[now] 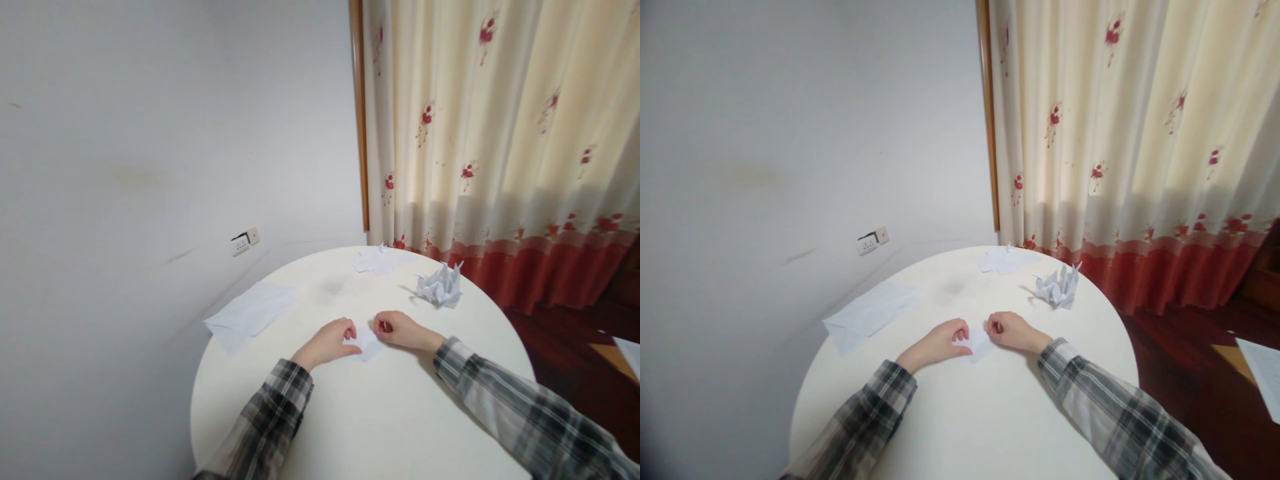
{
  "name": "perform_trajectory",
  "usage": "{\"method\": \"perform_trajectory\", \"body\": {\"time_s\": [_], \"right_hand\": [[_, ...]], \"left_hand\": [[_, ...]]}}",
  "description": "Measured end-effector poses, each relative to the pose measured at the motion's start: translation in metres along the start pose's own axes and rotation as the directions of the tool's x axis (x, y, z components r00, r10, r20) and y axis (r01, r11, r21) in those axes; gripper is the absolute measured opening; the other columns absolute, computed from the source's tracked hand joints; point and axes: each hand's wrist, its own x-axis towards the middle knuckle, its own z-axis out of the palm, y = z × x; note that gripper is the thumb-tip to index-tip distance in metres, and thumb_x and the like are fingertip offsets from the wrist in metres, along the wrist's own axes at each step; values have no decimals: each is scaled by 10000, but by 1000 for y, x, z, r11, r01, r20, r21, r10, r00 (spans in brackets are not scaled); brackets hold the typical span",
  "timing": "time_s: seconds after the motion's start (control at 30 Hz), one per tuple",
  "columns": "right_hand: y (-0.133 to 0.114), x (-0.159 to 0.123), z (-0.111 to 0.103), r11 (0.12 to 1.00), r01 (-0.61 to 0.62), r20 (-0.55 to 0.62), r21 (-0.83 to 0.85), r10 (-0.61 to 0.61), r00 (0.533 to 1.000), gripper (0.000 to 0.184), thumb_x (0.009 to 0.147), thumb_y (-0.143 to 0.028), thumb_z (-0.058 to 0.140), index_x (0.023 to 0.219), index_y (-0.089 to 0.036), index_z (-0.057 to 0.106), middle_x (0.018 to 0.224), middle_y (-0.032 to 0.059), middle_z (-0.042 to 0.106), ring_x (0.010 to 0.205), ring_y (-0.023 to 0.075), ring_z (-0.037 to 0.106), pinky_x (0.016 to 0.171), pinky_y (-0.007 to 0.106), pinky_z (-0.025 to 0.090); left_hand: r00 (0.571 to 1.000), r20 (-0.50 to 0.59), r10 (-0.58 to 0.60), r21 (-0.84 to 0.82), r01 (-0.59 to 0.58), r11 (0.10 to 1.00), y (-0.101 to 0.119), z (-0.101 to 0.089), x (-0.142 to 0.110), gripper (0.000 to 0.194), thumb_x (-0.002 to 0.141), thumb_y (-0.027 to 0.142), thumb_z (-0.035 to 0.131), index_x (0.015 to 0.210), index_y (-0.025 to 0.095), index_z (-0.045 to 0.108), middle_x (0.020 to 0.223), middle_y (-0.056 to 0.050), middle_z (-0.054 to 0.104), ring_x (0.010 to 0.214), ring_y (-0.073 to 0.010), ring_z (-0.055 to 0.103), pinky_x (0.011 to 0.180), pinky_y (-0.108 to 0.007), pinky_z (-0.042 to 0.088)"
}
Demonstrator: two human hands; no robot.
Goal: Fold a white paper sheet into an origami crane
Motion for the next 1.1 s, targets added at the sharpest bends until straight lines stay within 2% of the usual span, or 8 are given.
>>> {"method": "perform_trajectory", "body": {"time_s": [0.1, 0.2, 0.3, 0.43, 0.6, 0.8, 0.93, 1.1], "right_hand": [[5, 1, 1, 998, 30, 5, 47, -30, 1000, 135, 700, -160, 483, 783, -159, 590, 659, -7, 537, 568, 89, 452, 539, 181, 333], [8, 3, 3, 997, 38, 0, 66, -38, 999, 150, 713, -167, 485, 811, -162, 599, 662, -5, 535, 570, 90, 451, 544, 186, 339], [8, 3, 3, 996, 39, -7, 74, -39, 999, 152, 721, -172, 483, 817, -167, 601, 662, -5, 533, 570, 91, 453, 543, 189, 340], [6, 3, 2, 996, 49, -16, 75, -48, 999, 148, 718, -185, 494, 827, -168, 593, 682, -1, 537, 578, 94, 457, 543, 192, 341], [1, 3, 0, 996, 40, -31, 75, -38, 999, 151, 734, -230, 502, 838, -166, 590, 702, 8, 541, 595, 102, 461, 560, 201, 351], [-1, 1, -1, 997, 16, -34, 81, -13, 999, 177, 762, -281, 494, 847, -163, 594, 718, 17, 546, 608, 109, 465, 577, 211, 356], [-1, 0, -1, 996, 3, -21, 87, -1, 1000, 188, 772, -297, 489, 851, -166, 598, 720, 17, 542, 614, 110, 463, 579, 211, 353], [-3, 0, -1, 996, 0, -31, 88, 2, 1000, 190, 777, -306, 487, 834, -165, 601, 713, 15, 540, 608, 108, 458, 572, 210, 349]], "left_hand": [[991, 2, 137, -35, -137, 990, 6, -2, -2, 241, 681, 221, 606, 909, 178, 539, 880, -18, 512, 829, -146, 477, 752, -241, 376], [981, -1, 196, -10, -196, 981, 15, -4, -5, 338, 668, 254, 625, 987, 195, 528, 982, -37, 493, 936, -173, 447, 843, -277, 349], [982, 6, 186, 49, -186, 981, 22, -6, -8, 458, 604, 307, 668, 1022, 197, 516, 1004, -43, 494, 947, -196, 445, 853, -295, 354], [984, 14, 176, 145, -176, 974, 27, -8, -8, 439, 602, 211, 598, 1032, 182, 512, 996, -46, 526, 949, -201, 465, 857, -290, 359], [988, 39, 148, 233, -153, 960, 21, -4, -8, 525, 639, 217, 517, 1158, 177, 445, 1185, -63, 483, 1096, -216, 410, 959, -327, 274], [988, 91, 126, 180, -140, 974, 7, -3, -7, 597, 695, 301, 521, 1254, 173, 355, 1295, -61, 379, 1185, -189, 332, 1002, -310, 232], [991, 68, 117, 119, -125, 985, 6, -5, -7, 585, 717, 405, 536, 1231, 165, 394, 1271, -60, 413, 1172, -176, 358, 998, -286, 251], [995, 0, 96, 136, -95, 986, 10, -4, -8, 517, 704, 294, 537, 1197, 173, 438, 1231, -44, 463, 1133, -173, 410, 983, -263, 283]]}}
